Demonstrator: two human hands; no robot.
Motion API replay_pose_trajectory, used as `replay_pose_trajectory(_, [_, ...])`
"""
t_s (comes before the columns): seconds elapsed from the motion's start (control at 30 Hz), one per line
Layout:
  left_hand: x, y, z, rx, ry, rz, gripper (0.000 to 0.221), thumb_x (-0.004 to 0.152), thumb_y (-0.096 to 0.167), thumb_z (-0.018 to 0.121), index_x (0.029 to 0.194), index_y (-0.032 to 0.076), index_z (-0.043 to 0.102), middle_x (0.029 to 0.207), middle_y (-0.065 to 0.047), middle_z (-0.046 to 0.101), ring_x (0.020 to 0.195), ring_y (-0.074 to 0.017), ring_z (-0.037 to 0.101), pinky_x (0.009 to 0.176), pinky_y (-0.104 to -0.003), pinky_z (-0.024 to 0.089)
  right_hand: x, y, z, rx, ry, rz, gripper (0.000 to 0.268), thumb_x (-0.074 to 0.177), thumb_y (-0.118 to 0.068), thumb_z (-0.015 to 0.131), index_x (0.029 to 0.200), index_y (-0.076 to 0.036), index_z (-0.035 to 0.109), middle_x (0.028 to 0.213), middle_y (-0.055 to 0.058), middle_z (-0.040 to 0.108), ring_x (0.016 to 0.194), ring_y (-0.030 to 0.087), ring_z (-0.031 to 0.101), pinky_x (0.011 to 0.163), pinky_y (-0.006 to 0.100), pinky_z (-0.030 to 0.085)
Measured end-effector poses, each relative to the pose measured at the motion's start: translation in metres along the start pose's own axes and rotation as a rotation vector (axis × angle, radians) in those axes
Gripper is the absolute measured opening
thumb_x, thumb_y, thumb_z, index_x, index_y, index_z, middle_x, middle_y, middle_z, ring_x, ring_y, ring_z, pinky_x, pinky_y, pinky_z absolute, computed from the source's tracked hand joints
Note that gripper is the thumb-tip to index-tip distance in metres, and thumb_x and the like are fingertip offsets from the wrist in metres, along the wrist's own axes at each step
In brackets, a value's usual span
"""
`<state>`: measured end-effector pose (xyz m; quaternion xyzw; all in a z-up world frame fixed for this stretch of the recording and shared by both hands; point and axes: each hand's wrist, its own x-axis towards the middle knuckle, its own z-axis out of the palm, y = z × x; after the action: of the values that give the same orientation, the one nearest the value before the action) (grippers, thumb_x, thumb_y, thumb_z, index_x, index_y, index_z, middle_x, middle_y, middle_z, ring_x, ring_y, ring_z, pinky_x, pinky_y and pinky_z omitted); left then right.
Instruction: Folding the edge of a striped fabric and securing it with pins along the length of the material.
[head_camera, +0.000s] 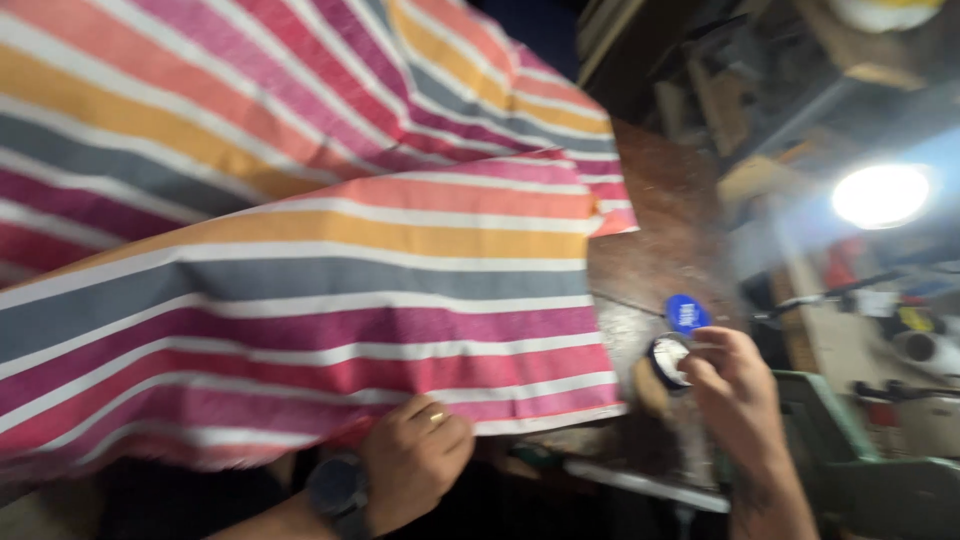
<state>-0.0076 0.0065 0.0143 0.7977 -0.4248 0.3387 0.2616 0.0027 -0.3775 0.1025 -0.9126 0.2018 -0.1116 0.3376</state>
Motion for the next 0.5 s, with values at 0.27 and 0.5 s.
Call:
replay_pose_trajectory(0.27, [0.006, -0.004, -0.017, -0.022, -0.049, 0.073, 0.022, 0.091, -0.012, 0.048, 0.079, -0.001, 0.062, 0.073, -0.008, 0.053, 0.065, -0.0254, 0.048, 0.071, -0.04, 0.051, -0.11, -0.004, 0.08, 0.761, -0.155, -0.133, 0.093, 0.088, 0.016, 0.055, 0.165, -0.022, 0.021, 0.096, 0.023, 0.063, 0.056, 0.03, 0.063, 0.051, 0.042, 0.055])
replay_pose_trajectory(0.5, [0.005, -0.003, -0.017, 0.044, 0.016, 0.103, 0.023, 0.097, -0.012, 0.05, 0.082, -0.003, 0.065, 0.073, -0.008, 0.052, 0.064, -0.0248, 0.049, 0.069, -0.038, 0.051, -0.164, -0.043, 0.124, 0.618, -0.175, -0.23, 0.101, 0.085, 0.01, 0.064, 0.168, -0.016, 0.011, 0.09, 0.016, 0.07, 0.071, 0.023, 0.083, 0.071, 0.036, 0.075])
